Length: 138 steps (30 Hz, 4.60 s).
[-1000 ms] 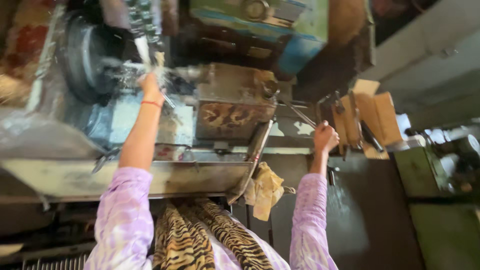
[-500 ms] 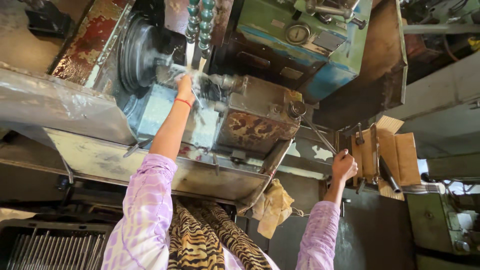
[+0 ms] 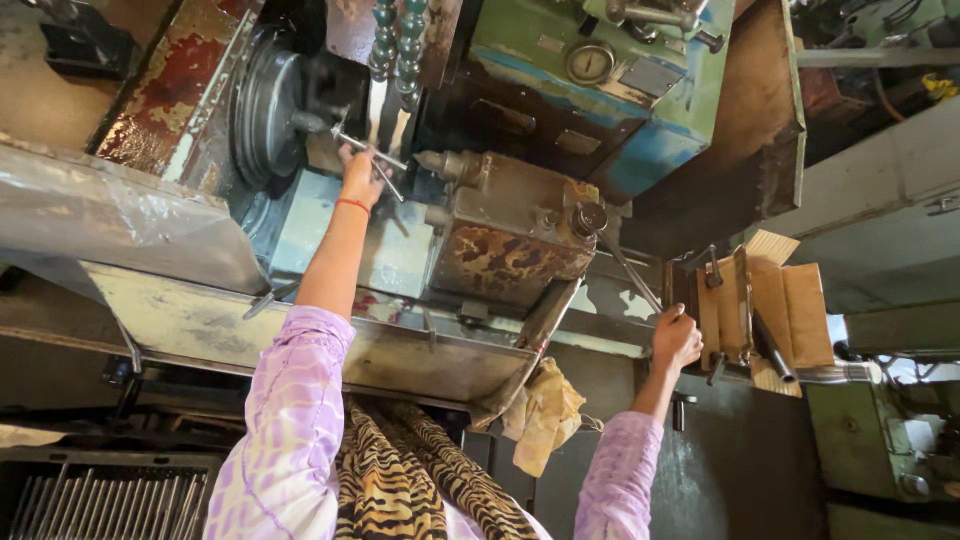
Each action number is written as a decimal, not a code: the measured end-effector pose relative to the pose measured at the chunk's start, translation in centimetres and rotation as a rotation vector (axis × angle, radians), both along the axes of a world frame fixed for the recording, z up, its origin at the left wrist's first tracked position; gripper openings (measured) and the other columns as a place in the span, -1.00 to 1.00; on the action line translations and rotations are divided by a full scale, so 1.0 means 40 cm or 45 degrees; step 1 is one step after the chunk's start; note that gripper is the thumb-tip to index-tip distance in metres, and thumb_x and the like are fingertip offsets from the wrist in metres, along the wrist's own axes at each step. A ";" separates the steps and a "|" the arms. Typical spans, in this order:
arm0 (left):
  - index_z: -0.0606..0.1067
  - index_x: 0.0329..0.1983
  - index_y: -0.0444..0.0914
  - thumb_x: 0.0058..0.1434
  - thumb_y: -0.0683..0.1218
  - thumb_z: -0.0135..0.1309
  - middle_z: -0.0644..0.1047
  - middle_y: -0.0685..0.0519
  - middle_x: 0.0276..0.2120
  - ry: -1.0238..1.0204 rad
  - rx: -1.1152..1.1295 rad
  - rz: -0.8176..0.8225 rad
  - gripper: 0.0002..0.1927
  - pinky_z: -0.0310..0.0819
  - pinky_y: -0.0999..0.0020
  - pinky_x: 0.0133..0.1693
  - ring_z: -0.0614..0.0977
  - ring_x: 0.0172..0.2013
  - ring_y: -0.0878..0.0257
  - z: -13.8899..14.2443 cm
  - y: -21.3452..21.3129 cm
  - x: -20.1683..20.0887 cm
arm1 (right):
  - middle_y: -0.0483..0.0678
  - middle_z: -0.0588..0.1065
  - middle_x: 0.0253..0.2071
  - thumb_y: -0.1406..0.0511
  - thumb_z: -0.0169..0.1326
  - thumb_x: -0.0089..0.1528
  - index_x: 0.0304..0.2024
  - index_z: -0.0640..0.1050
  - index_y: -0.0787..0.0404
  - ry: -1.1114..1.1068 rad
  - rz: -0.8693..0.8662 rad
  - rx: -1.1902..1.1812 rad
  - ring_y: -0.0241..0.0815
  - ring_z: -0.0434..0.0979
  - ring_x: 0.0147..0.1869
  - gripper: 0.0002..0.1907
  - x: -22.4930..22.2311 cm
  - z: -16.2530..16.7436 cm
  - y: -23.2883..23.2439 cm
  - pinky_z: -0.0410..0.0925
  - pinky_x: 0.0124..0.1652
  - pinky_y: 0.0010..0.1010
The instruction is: The person repeatedly picks up metal rods from a tray, inserts them into a grinding machine, and operates a lever to grind the rod ends. After each cycle, the person removes the rod and places it back into the tray. The process is repeated continuously throughout the clip.
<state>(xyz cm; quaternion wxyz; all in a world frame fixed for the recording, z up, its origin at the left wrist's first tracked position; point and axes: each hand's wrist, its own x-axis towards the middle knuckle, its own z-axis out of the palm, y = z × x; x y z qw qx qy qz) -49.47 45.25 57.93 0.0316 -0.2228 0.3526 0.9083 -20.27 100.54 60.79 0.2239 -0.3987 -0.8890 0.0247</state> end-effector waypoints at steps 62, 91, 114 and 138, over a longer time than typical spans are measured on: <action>0.15 0.21 -0.01 0.21 -0.30 0.11 0.36 0.08 -0.05 0.239 0.275 0.436 -0.39 0.24 -0.21 0.03 0.45 -0.15 0.21 0.034 0.003 -0.044 | 0.31 0.52 -0.32 -0.14 -0.14 0.45 -0.22 0.54 0.32 0.262 0.357 -0.213 0.41 0.50 -0.21 -0.35 0.040 0.039 0.026 0.34 -0.20 0.16; 0.51 -0.48 -0.18 0.22 -0.12 0.23 0.46 0.31 -0.54 0.250 -1.003 0.188 -0.82 0.20 0.49 -0.47 0.37 -0.50 0.53 0.033 -0.579 1.142 | 0.03 0.61 -0.19 0.17 0.28 0.30 0.00 0.63 0.30 0.821 0.856 -0.920 -0.23 0.56 -0.21 -0.65 0.264 -0.032 -0.797 0.41 -0.15 -0.40; 0.52 -0.13 -0.29 0.36 -0.13 0.07 0.28 0.20 -0.63 0.330 0.118 0.779 -0.87 0.21 0.43 -0.53 0.29 -0.64 0.41 0.024 -0.759 1.588 | 0.01 0.54 -0.60 0.24 0.08 0.36 -0.21 0.54 0.30 -0.027 1.957 -1.010 -0.10 0.59 -0.50 -0.79 0.805 0.036 -1.799 0.39 -0.44 -0.32; 0.37 -0.40 -0.18 0.26 -0.19 0.01 0.25 0.22 -0.68 0.351 0.437 0.799 -0.88 0.20 0.39 -0.50 0.13 -0.75 0.37 0.088 -0.846 1.704 | 0.15 0.38 -0.62 0.24 -0.01 0.39 -0.25 0.52 0.31 0.259 1.844 -1.065 0.12 0.37 -0.61 -0.76 0.906 0.016 -1.785 0.27 -0.51 -0.15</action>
